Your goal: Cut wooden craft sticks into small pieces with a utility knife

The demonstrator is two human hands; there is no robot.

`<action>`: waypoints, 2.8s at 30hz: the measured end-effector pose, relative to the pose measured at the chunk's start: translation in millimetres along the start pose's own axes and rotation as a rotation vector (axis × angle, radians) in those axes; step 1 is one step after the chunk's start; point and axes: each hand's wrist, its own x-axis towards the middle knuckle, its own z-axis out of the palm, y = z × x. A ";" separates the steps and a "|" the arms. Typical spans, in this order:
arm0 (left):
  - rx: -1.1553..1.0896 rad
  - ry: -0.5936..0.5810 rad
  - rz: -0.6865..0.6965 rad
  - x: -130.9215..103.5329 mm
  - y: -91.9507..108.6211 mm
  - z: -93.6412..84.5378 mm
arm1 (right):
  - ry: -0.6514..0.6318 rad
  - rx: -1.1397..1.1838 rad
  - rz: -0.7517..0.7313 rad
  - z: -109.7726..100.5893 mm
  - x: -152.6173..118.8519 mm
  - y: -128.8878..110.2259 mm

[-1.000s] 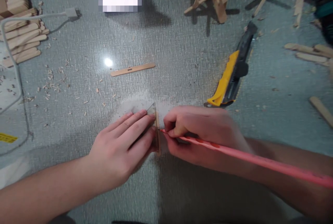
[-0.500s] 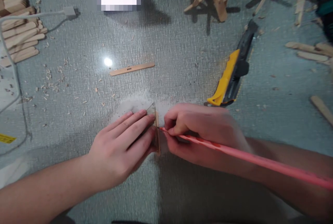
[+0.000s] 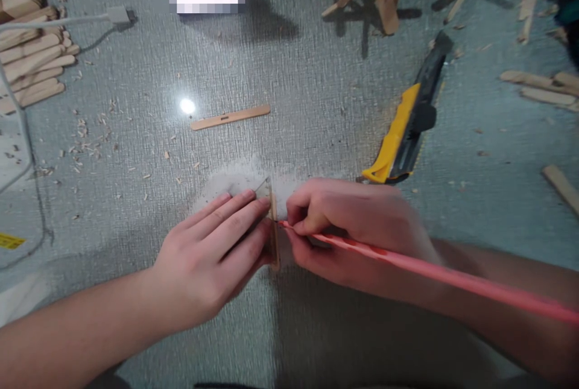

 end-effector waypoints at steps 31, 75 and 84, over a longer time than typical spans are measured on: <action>-0.009 -0.046 0.014 3.6 0.3 -4.6 | -0.036 0.024 0.012 -0.3 0.8 -1.3; -0.010 -0.038 0.005 2.8 0.9 -5.1 | -0.035 0.002 -0.032 -0.8 -1.5 -1.2; 0.001 -0.048 0.007 3.4 0.8 -4.0 | -0.041 -0.002 -0.043 -1.6 0.3 -0.7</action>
